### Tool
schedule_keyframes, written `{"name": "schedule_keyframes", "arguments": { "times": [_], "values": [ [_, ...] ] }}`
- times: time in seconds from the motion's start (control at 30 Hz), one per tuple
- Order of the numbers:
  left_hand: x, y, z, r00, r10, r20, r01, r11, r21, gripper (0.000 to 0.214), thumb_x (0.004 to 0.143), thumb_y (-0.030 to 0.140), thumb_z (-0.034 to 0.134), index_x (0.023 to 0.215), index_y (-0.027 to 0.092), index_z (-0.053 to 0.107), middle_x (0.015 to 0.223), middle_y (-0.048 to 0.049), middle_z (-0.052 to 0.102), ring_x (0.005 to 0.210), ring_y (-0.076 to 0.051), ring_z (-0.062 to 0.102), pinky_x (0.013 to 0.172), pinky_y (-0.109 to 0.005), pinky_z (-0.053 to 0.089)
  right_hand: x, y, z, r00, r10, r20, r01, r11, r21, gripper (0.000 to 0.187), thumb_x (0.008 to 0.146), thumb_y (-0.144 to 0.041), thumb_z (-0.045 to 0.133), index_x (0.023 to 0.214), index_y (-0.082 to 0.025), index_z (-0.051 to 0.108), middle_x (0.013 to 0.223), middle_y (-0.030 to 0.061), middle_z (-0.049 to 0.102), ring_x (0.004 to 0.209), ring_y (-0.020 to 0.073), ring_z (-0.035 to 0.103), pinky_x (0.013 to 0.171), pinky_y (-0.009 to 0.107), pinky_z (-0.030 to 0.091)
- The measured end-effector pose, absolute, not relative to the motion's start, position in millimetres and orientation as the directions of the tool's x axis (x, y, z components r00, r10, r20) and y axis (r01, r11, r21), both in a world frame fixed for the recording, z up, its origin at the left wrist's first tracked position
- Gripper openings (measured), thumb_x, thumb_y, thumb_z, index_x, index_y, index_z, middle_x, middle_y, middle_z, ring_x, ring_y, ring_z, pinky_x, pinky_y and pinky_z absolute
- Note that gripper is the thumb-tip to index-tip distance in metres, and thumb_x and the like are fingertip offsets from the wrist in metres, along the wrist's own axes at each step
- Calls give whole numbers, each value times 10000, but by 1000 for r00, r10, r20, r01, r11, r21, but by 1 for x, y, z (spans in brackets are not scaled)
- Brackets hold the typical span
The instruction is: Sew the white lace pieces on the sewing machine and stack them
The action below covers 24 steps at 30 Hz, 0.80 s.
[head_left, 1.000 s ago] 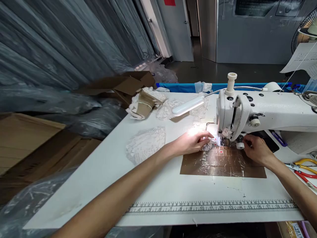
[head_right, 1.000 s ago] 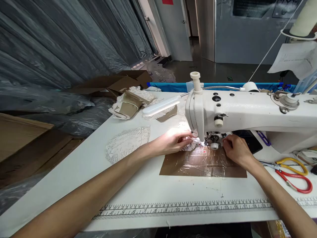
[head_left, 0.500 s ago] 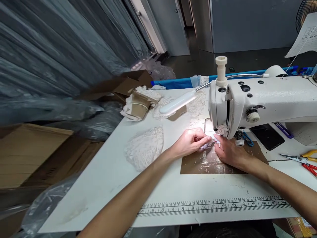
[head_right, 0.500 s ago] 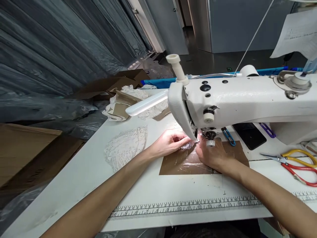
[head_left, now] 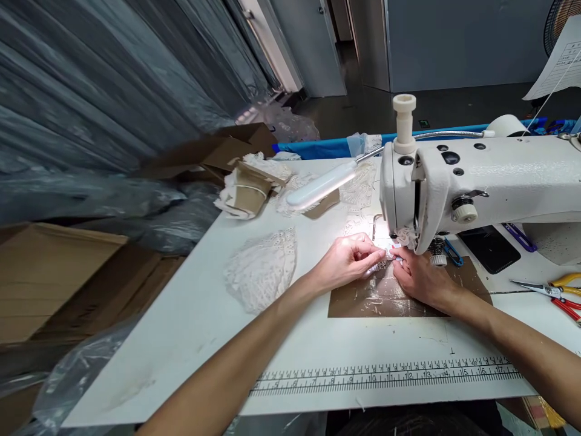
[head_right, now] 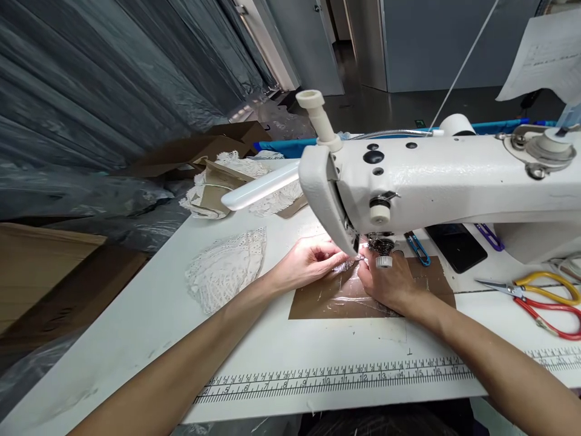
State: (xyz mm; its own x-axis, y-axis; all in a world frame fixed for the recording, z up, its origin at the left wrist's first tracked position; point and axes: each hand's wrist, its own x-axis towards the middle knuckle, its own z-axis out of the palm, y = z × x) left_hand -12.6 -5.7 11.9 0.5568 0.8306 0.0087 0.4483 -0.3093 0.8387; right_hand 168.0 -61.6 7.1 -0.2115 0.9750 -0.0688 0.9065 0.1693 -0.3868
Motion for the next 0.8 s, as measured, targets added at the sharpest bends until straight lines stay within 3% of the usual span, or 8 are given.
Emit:
{"name": "schedule_keyframes", "arguments": {
  "times": [0.1,0.33,0.53,0.67,0.8],
  "values": [
    [-14,-5,11,596,801,47,481,-404,778,328,871,403,581,698,169,731,450,29,459,511,-118,461,465,-199,348,168,-62,7,-215,974,-78,902,167,-399,349,916,-180,493,1247,-202,605,832,55,704,745,214,633,664,272,473],
    [-17,-1,8,618,783,70,462,-435,773,309,872,424,598,772,174,750,535,3,543,583,-138,532,514,-203,401,170,-60,0,-219,976,-8,885,195,-423,316,933,-188,475,1207,-221,629,839,55,696,760,206,633,646,259,468],
    [-16,-3,9,631,775,43,478,-431,766,349,882,440,557,727,174,721,597,-11,596,573,-126,509,505,-199,379,169,-60,-2,-203,979,4,907,190,-375,306,965,-230,447,1202,-223,640,857,64,686,798,222,623,616,262,432],
    [-12,-9,9,597,802,-3,522,-385,761,339,878,406,532,684,164,670,559,12,554,506,-99,455,467,-190,344,166,-62,0,-190,982,18,909,182,-374,277,983,-199,423,1050,-230,690,738,43,649,698,202,595,569,253,364],
    [-5,-16,8,549,835,-26,522,-319,791,307,865,368,528,666,162,637,531,28,541,483,-92,457,451,-183,343,162,-63,8,-105,990,-92,909,58,-414,211,991,-231,466,959,-213,674,719,24,644,661,183,579,524,248,285]
  ]
}}
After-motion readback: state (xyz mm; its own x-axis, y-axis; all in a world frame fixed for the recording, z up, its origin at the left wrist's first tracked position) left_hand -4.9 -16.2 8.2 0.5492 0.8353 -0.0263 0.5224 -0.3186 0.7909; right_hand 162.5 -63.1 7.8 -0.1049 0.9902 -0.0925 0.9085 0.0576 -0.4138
